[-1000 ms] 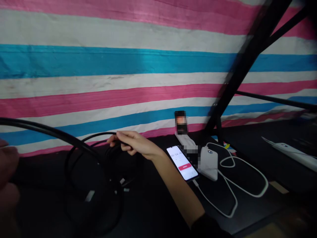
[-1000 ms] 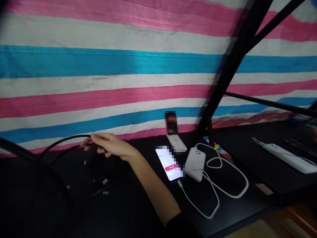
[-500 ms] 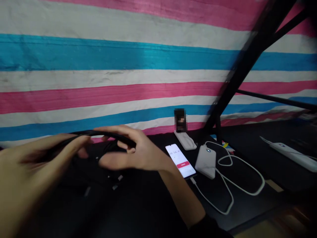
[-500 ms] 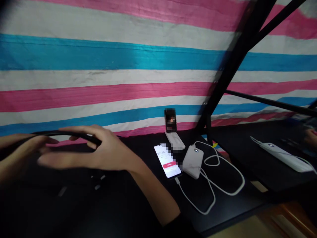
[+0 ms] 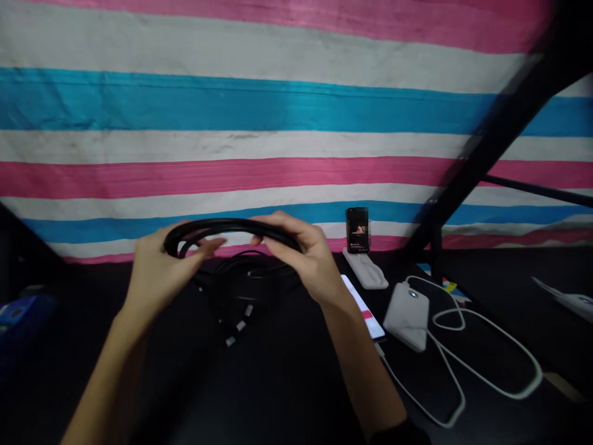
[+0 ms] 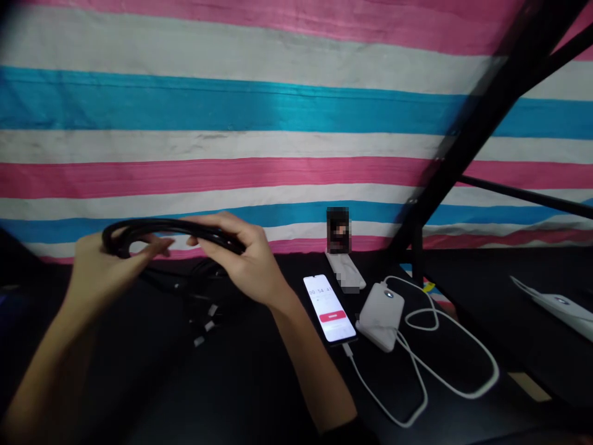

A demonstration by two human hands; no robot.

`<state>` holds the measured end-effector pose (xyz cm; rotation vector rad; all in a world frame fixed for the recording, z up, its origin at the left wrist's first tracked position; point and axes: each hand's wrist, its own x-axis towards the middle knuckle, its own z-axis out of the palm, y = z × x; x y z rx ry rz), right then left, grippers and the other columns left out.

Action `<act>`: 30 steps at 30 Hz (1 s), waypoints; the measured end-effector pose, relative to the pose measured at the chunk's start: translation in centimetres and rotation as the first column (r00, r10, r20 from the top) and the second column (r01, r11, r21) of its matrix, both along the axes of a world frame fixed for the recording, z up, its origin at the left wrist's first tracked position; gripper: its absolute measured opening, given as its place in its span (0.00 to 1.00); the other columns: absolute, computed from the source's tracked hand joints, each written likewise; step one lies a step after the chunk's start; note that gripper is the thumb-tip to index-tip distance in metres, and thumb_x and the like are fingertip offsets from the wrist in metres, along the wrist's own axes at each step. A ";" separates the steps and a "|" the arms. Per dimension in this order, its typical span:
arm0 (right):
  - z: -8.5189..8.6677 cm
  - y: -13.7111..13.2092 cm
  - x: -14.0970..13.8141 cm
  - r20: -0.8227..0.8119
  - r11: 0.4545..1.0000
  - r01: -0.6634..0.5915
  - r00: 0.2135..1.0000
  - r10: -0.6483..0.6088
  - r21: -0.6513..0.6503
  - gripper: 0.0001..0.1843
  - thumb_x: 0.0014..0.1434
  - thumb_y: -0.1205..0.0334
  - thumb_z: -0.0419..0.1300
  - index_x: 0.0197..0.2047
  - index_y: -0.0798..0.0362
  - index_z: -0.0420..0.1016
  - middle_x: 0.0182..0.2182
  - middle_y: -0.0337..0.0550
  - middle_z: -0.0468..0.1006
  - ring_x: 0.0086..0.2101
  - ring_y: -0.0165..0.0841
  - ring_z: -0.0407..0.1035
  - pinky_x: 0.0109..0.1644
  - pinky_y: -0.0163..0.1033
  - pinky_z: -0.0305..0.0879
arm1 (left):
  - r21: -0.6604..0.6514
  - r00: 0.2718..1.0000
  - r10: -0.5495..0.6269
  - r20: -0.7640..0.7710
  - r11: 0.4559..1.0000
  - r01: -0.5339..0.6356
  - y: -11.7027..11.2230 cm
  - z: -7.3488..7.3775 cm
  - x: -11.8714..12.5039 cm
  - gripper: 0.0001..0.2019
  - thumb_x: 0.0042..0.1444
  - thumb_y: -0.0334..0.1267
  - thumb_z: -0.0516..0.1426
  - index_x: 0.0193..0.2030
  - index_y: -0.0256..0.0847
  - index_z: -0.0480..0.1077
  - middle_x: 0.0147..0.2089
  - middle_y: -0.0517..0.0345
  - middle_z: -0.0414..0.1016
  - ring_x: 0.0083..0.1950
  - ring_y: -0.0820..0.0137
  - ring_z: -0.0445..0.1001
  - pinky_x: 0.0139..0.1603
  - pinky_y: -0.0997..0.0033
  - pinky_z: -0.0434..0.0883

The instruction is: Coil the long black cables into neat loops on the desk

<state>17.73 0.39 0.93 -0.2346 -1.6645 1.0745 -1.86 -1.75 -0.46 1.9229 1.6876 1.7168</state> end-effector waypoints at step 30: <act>-3.9 1.9 -4.6 -0.389 0.959 -0.096 0.921 -0.015 -0.265 0.28 0.54 0.56 0.58 0.07 0.49 0.53 0.07 0.34 0.54 0.12 0.25 0.50 0.20 0.36 0.51 | -0.165 0.233 -0.015 0.972 0.663 0.730 2.8 -5.2 6.5 0.14 0.52 0.46 0.54 0.21 0.42 0.67 0.24 0.55 0.70 0.27 0.66 0.71 0.29 0.67 0.71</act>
